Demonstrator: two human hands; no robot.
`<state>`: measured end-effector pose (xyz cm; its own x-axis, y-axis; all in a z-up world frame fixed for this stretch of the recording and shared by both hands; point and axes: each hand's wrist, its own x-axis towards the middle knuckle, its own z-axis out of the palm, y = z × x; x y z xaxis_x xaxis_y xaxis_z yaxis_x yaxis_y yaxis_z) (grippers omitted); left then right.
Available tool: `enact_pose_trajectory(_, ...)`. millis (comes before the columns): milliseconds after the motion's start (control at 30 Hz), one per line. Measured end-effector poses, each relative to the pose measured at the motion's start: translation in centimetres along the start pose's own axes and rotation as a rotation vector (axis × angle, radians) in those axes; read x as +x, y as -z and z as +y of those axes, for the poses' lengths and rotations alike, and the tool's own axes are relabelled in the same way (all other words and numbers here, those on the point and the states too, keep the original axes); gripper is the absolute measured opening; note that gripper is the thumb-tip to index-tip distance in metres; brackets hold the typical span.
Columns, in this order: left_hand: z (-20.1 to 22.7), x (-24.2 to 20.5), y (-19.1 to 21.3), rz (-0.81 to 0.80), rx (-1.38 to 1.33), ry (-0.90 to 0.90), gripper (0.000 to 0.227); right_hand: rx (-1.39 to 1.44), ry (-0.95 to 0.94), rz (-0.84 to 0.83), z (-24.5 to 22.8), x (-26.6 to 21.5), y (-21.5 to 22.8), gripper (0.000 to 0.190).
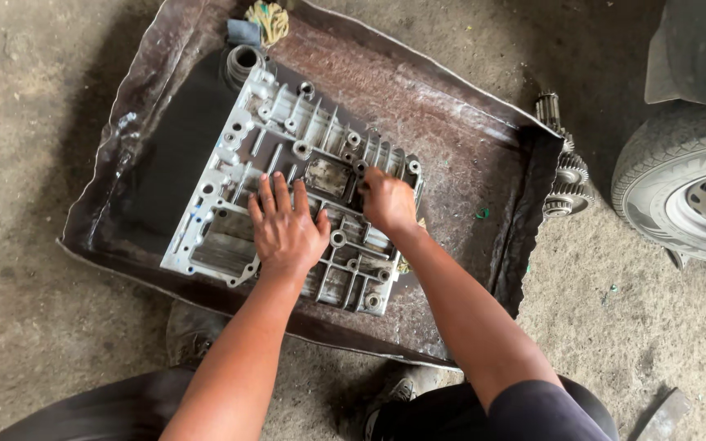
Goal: The person cleans a metal mechanical casing by picking out debris with their fingers and wiping the surfaces with a cloth.
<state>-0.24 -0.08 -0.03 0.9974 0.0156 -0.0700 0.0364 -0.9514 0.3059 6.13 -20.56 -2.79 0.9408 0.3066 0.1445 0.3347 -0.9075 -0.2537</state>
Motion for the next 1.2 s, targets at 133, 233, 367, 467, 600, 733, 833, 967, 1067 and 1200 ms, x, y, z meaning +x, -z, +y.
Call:
enact_pose_trajectory(133,-0.1,0.4,0.0,-0.046,0.0,0.01,0.071,0.048,0.152,-0.154,0.1,-0.4,0.9,0.012)
enact_pose_trajectory(233,0.0,0.5,0.1,-0.068,-0.002,0.018,0.071,-0.12,0.045,-0.235,0.9,1.4,1.1,0.012)
enact_pose_trajectory(367,0.1,0.2,0.0,-0.036,0.006,0.012,0.07,-0.053,0.052,0.017,0.4,0.2,-0.3,0.018)
enact_pose_trajectory(467,0.0,0.3,0.0,-0.013,0.001,0.013,0.071,0.052,0.017,-0.065,-0.1,-0.8,-0.8,0.007)
enact_pose_trajectory(600,0.1,0.1,-0.2,0.045,-0.001,-0.005,0.069,0.016,0.097,-0.063,1.2,0.7,0.2,0.019)
enact_pose_trajectory(733,0.0,-0.2,-0.6,0.127,0.009,-0.03,0.069,0.018,0.03,0.057,0.7,0.9,0.0,0.014)
enact_pose_trajectory(833,-0.1,-0.1,-1.0,0.142,0.016,-0.035,0.068,0.173,0.06,-0.087,0.1,-0.8,-0.2,0.008)
enact_pose_trajectory(967,-0.1,0.0,-1.2,0.132,0.023,-0.029,0.068,0.167,0.119,-0.052,1.1,0.2,0.2,0.009)
enact_pose_trajectory(1067,-0.1,0.1,-1.2,0.137,0.034,-0.034,0.068,0.114,0.021,0.037,1.0,1.4,0.2,0.012)
enact_pose_trajectory(1200,0.1,0.1,-1.3,0.117,0.031,-0.022,0.069,0.193,0.08,0.066,-0.7,-1.2,0.4,0.016)
